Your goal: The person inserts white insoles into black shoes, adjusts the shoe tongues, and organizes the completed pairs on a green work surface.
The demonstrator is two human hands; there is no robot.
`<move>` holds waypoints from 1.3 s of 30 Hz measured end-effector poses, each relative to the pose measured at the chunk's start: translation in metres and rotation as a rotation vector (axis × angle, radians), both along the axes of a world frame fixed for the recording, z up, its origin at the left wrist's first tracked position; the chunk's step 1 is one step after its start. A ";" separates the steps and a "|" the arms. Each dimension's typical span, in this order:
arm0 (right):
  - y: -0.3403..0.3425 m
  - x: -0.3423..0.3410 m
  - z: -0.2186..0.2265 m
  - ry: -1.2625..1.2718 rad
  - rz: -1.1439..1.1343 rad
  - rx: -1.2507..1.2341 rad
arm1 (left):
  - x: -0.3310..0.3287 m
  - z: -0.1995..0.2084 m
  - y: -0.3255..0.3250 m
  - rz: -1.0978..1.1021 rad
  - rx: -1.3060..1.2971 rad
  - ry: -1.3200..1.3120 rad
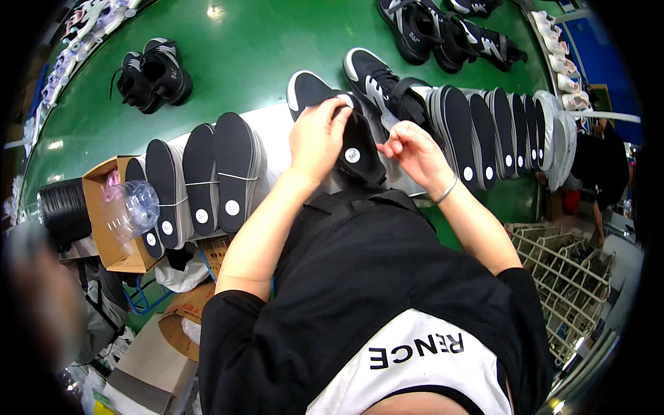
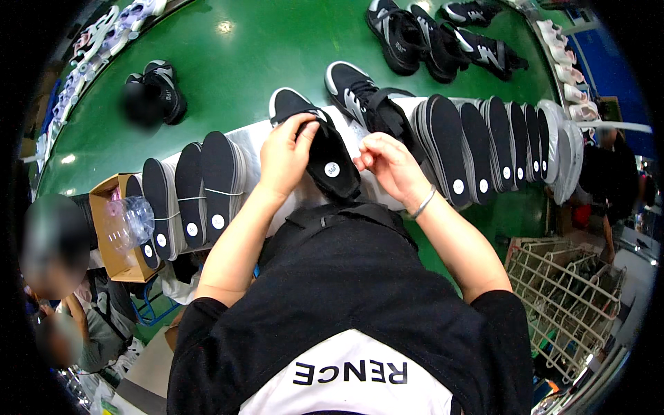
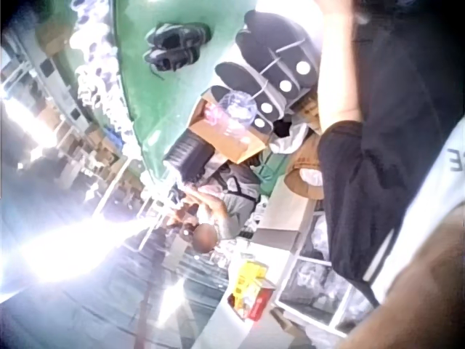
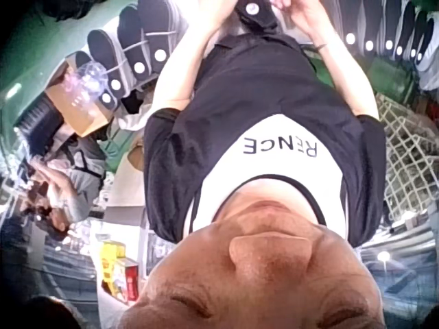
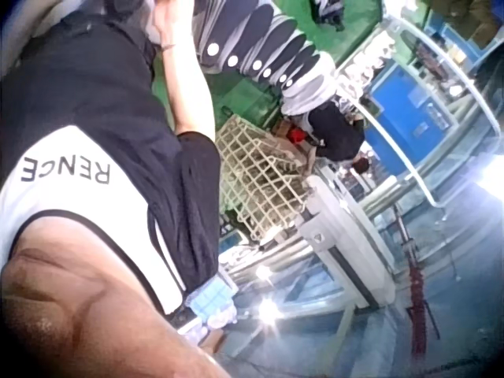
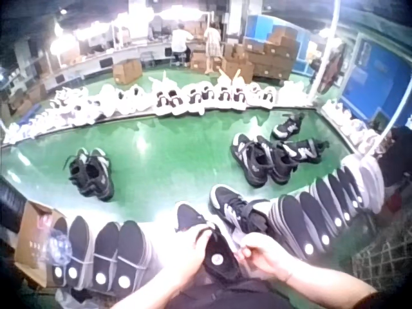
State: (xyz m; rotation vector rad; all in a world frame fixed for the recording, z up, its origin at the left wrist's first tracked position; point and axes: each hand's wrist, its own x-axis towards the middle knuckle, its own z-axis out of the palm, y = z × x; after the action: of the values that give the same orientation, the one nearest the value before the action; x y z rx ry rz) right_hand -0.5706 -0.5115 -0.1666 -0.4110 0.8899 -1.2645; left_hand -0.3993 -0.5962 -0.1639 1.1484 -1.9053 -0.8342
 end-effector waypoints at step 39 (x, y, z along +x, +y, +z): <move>0.088 -0.148 -0.011 1.956 -0.288 0.376 | 0.033 0.002 0.001 -0.278 -0.130 -0.519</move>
State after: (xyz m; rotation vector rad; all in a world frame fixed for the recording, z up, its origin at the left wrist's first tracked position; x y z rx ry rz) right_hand -0.7190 -0.4233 -0.1780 -1.2702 2.8094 -0.5421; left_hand -0.3659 -0.5956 -0.1619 1.1079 -2.5501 -0.5738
